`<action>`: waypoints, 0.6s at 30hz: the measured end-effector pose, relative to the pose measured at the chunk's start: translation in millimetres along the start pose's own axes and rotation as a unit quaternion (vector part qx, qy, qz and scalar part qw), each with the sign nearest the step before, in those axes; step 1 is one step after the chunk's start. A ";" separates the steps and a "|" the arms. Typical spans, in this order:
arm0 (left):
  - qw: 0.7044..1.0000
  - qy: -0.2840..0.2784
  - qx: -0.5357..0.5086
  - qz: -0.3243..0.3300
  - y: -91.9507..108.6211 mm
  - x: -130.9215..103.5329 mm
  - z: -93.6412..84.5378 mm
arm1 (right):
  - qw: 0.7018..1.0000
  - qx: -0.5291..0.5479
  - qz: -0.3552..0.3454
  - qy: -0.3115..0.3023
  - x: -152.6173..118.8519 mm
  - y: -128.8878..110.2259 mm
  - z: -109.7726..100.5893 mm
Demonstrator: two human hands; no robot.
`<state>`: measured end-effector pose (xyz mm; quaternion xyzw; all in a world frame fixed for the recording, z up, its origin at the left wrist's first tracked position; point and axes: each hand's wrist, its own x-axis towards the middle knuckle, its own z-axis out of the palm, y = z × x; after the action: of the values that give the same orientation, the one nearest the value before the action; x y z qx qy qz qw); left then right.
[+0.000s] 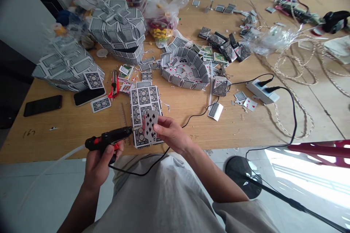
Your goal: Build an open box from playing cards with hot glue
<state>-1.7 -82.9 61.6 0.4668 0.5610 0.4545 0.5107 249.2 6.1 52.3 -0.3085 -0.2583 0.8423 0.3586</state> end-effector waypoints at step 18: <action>0.997 -0.047 0.049 -0.049 -2.5 -12.3 4.7 | 1.000 0.003 -0.021 0.016 -0.9 0.3 2.1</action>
<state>3.3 -95.2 60.7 0.4839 0.5801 0.3788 0.5347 248.1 4.8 53.8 -0.3154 -0.2569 0.8305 0.3806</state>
